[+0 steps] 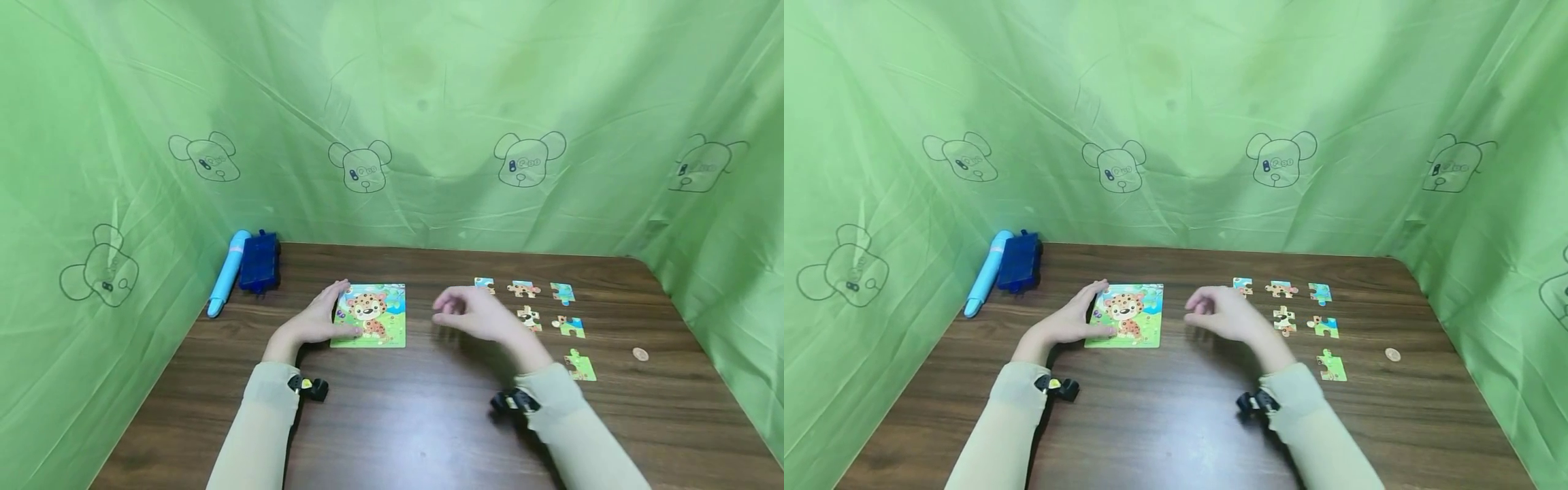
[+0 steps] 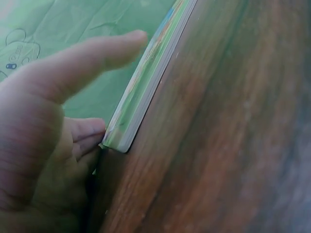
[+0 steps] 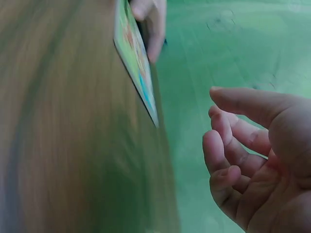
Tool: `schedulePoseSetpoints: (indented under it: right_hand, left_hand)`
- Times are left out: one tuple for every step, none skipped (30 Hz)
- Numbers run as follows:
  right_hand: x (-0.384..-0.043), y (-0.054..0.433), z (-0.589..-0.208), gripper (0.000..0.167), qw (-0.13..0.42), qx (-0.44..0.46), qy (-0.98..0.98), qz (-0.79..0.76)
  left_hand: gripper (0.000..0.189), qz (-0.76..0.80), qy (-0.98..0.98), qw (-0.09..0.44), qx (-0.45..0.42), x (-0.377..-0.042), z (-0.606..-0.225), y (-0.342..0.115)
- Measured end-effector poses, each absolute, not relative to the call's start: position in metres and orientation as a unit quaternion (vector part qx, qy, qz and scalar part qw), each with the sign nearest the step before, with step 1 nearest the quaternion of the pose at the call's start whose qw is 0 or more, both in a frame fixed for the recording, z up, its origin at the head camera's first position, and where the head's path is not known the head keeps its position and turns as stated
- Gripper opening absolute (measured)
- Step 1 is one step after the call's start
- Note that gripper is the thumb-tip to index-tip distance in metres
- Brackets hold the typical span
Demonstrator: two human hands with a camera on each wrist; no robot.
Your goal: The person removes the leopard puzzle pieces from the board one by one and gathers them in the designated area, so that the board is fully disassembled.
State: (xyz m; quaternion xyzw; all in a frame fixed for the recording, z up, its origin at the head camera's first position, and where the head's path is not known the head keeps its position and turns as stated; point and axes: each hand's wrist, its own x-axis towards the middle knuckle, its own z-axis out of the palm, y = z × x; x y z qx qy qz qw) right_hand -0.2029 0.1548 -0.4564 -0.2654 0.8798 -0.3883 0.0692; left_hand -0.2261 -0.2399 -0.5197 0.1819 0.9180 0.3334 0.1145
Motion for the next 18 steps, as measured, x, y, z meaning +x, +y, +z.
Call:
schedulePoseSetpoints:
  right_hand:
    - [-0.204,0.142,-0.459,0.022,0.076,-0.265,0.877,-0.395]
    - [-0.205,0.131,-0.463,0.022,0.081,-0.262,0.874,-0.402]
    - [-0.206,0.120,-0.466,0.023,0.086,-0.259,0.871,-0.410]
    - [-0.207,0.111,-0.470,0.024,0.086,-0.256,0.869,-0.416]
    - [-0.207,0.102,-0.472,0.025,0.089,-0.252,0.865,-0.424]
    - [-0.207,0.095,-0.475,0.026,0.092,-0.249,0.862,-0.432]
    - [-0.208,0.088,-0.477,0.027,0.094,-0.245,0.859,-0.439]
    - [-0.208,0.081,-0.479,0.028,0.095,-0.242,0.857,-0.445]
    - [-0.209,0.075,-0.481,0.029,0.094,-0.239,0.856,-0.449]
    - [-0.209,0.070,-0.482,0.030,0.092,-0.237,0.855,-0.452]
    - [-0.209,0.064,-0.483,0.030,0.091,-0.234,0.853,-0.458]
    - [-0.209,0.059,-0.485,0.029,0.086,-0.231,0.853,-0.460]
    - [-0.209,0.054,-0.486,0.028,0.083,-0.229,0.853,-0.462]
    - [-0.208,0.049,-0.488,0.027,0.081,-0.228,0.853,-0.463]
    - [-0.208,0.045,-0.490,0.026,0.082,-0.229,0.854,-0.461]
    - [-0.207,0.040,-0.493,0.025,0.085,-0.232,0.853,-0.459]
    - [-0.206,0.036,-0.495,0.025,0.090,-0.237,0.852,-0.458]
    - [-0.204,0.032,-0.498,0.025,0.096,-0.242,0.851,-0.455]
  left_hand:
    - [0.118,0.335,0.917,0.116,0.183,-0.226,-0.520,-0.240]
    - [0.116,0.337,0.916,0.116,0.185,-0.226,-0.520,-0.240]
    - [0.114,0.341,0.914,0.116,0.187,-0.226,-0.520,-0.241]
    - [0.111,0.344,0.913,0.116,0.189,-0.226,-0.521,-0.241]
    - [0.109,0.349,0.910,0.116,0.191,-0.226,-0.521,-0.242]
    - [0.107,0.352,0.909,0.114,0.193,-0.226,-0.521,-0.243]
    - [0.106,0.356,0.907,0.115,0.193,-0.226,-0.521,-0.243]
    - [0.105,0.360,0.905,0.115,0.193,-0.226,-0.521,-0.244]
    - [0.104,0.364,0.904,0.116,0.193,-0.226,-0.520,-0.245]
    - [0.102,0.366,0.903,0.116,0.193,-0.227,-0.520,-0.245]
    - [0.102,0.370,0.901,0.118,0.193,-0.227,-0.519,-0.246]
    - [0.101,0.372,0.900,0.119,0.195,-0.227,-0.518,-0.246]
    - [0.101,0.375,0.898,0.119,0.196,-0.227,-0.518,-0.247]
    - [0.101,0.375,0.898,0.119,0.197,-0.227,-0.518,-0.248]
    - [0.102,0.375,0.898,0.119,0.200,-0.227,-0.518,-0.249]
    - [0.103,0.376,0.897,0.119,0.201,-0.227,-0.518,-0.250]
    - [0.104,0.376,0.897,0.119,0.201,-0.226,-0.518,-0.251]
    - [0.106,0.377,0.896,0.119,0.201,-0.225,-0.518,-0.253]
